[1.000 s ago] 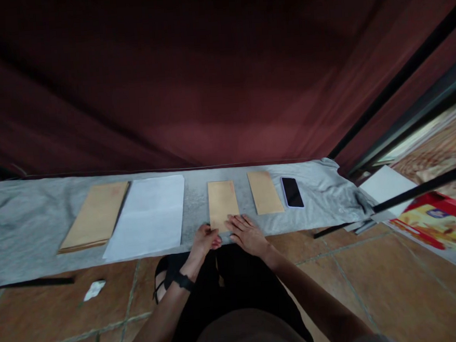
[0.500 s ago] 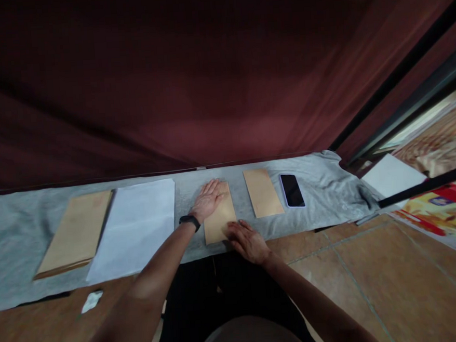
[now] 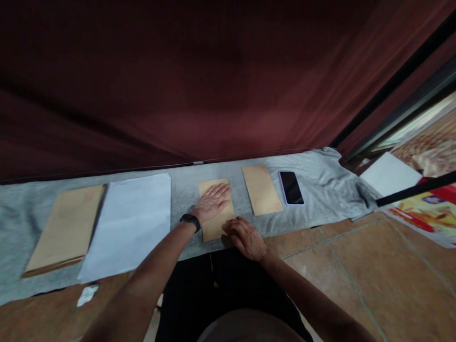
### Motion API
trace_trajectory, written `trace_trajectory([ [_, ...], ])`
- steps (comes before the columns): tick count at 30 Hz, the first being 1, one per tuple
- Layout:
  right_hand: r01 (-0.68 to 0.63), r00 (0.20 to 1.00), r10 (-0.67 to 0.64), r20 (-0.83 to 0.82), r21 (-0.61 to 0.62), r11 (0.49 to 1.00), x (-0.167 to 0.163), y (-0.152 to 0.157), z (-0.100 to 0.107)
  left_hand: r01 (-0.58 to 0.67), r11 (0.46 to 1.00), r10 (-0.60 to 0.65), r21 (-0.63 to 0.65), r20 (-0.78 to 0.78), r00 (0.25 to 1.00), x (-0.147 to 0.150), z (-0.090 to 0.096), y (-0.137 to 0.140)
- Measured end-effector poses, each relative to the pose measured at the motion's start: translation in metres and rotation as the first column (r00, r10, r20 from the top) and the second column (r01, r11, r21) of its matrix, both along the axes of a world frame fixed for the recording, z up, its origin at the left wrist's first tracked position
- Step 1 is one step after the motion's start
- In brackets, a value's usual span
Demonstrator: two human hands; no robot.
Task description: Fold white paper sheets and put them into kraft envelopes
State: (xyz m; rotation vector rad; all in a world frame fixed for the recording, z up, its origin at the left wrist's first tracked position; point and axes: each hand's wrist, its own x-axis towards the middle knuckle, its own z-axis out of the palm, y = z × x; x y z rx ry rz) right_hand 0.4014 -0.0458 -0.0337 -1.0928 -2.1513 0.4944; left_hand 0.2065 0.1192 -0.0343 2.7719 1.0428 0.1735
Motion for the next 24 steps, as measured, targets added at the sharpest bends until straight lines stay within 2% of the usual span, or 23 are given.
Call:
trace_trajectory([
  [8,0.183,0.983,-0.18,0.036,-0.12,0.976,-0.001,0.0,-0.003,0.06,0.994,-0.054,-0.093,0.059,0.997,-0.004,0.003,-0.052],
  [13,0.256,0.963,-0.243,0.115,-0.111,0.96,-0.004,0.002,-0.008,0.096,0.984,-0.089,-0.15,0.053,0.995,-0.01,0.009,-0.084],
  [18,0.262,0.961,-0.251,0.116,-0.098,0.96,-0.005,0.002,-0.011,0.127,0.982,-0.13,-0.138,-0.008,0.992,-0.018,0.018,-0.12],
  [21,0.273,0.958,-0.263,0.114,-0.08,0.959,-0.005,0.001,-0.007,0.146,0.985,-0.148,-0.09,-0.013,0.989,-0.026,0.017,-0.137],
  [24,0.151,0.978,-0.145,0.148,-0.034,0.988,-0.007,0.008,-0.001,0.142,0.989,-0.143,-0.049,-0.01,0.99,-0.034,0.008,-0.146],
])
